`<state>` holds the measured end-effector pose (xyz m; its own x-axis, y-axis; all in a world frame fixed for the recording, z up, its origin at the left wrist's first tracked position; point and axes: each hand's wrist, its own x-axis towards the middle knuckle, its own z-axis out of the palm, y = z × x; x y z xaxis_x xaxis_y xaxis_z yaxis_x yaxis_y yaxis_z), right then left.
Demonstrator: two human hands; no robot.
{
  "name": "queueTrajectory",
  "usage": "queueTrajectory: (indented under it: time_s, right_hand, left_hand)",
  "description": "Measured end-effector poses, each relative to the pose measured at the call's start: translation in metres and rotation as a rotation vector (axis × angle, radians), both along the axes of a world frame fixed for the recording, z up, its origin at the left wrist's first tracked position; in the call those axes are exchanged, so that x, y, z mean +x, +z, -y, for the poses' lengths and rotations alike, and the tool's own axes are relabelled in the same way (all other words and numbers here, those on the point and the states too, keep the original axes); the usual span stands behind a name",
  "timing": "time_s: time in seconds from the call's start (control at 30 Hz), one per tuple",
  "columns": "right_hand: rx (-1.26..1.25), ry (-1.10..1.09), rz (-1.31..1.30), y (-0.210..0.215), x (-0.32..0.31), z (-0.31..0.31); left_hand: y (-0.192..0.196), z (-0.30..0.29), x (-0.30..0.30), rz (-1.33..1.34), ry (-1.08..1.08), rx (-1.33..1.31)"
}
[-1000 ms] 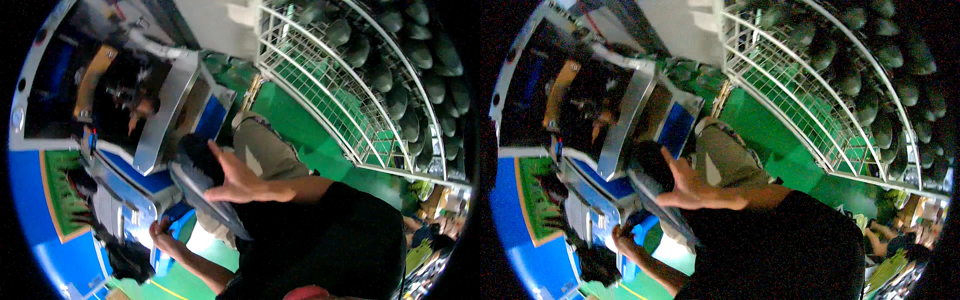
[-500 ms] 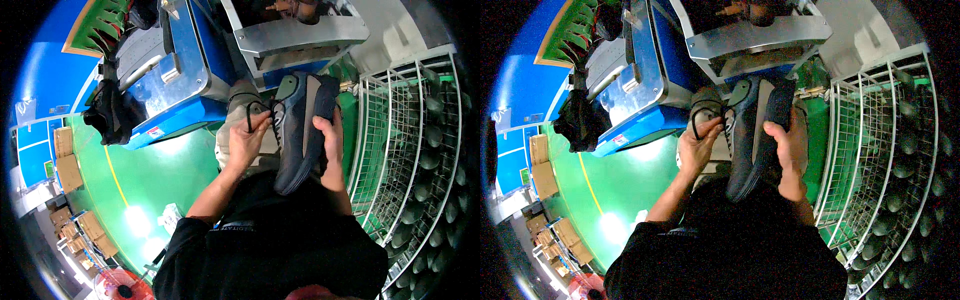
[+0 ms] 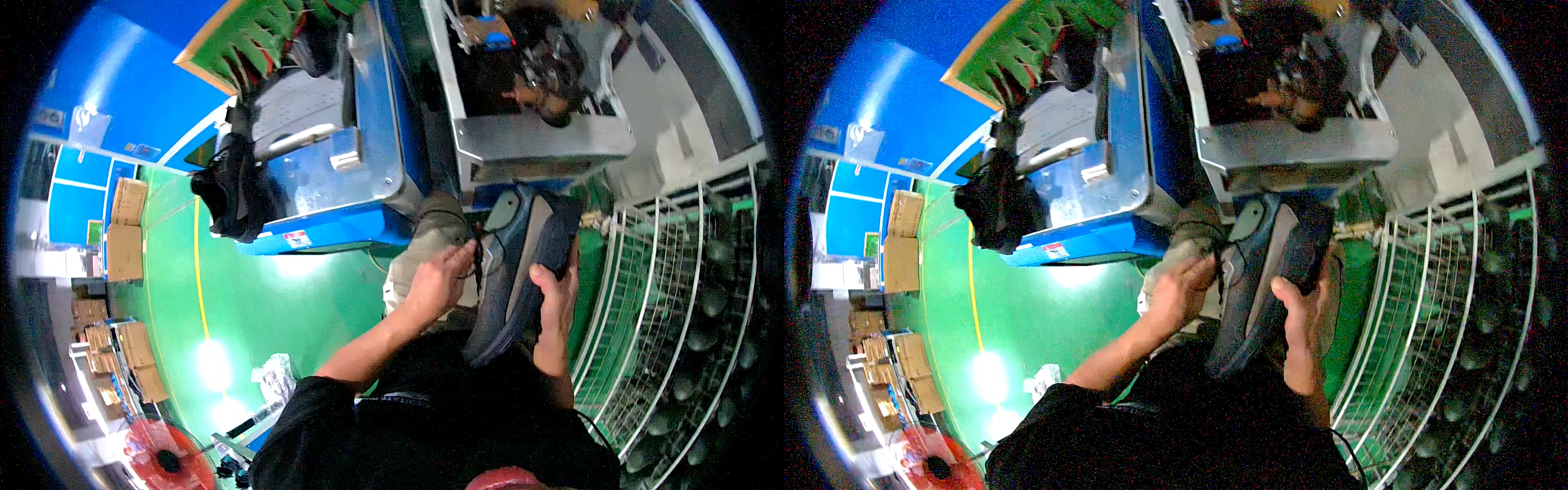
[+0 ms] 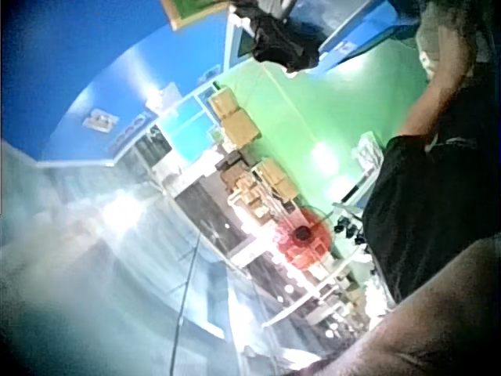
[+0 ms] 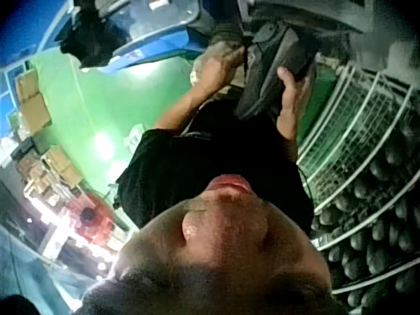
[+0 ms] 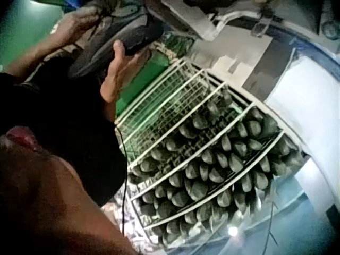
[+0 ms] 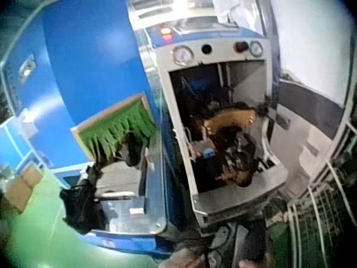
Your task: The person takes shoe lasts from a rack, fits them into sneakers, and places the sneakers into a machine and then onto a conveyor belt. The person handles several shoes and lasts, performing the fitting process by hand.
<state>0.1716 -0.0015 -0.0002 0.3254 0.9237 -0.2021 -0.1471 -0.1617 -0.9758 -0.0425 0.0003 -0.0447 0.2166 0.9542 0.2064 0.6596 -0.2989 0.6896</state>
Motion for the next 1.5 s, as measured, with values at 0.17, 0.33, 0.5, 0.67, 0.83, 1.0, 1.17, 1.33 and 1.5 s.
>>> queueTrajectory:
  time_s: [0.17,0.33,0.5,0.67,0.83,1.0,1.17,1.33,1.5]
  right_hand:
    - [-0.018,0.004,0.056,-0.019,0.009,0.006]
    - [0.083,0.026,0.065,-0.048,0.035,0.010]
    - [-0.023,0.013,-0.066,-0.024,0.020,0.013]
    - [0.068,-0.028,0.172,-0.012,0.020,0.015]
    - [0.015,-0.013,0.054,-0.001,0.020,0.024]
    - [-0.102,0.046,-0.215,-0.024,0.022,0.014]
    - [-0.324,0.127,-1.229,-0.092,0.030,0.021]
    - [-0.245,0.051,-1.150,-0.074,0.037,0.024]
    - [-0.094,-0.018,-1.040,-0.143,0.052,0.034]
  left_hand:
    - [0.005,-0.004,0.001,0.100,-0.009,0.051]
    - [0.011,0.008,0.026,0.281,0.204,0.042]
    - [-0.008,0.008,0.020,0.393,0.131,0.058]
    - [0.027,0.002,0.022,0.146,0.069,-0.130]
    - [0.020,-0.008,0.022,-0.039,0.059,-0.230]
    - [0.023,-0.017,-0.009,0.463,-0.010,-0.724]
    - [0.041,-0.001,-0.004,0.569,-0.231,-0.887]
    - [0.025,0.016,0.011,0.775,0.158,-0.806]
    - [-0.001,0.015,0.042,0.446,-0.056,-0.028]
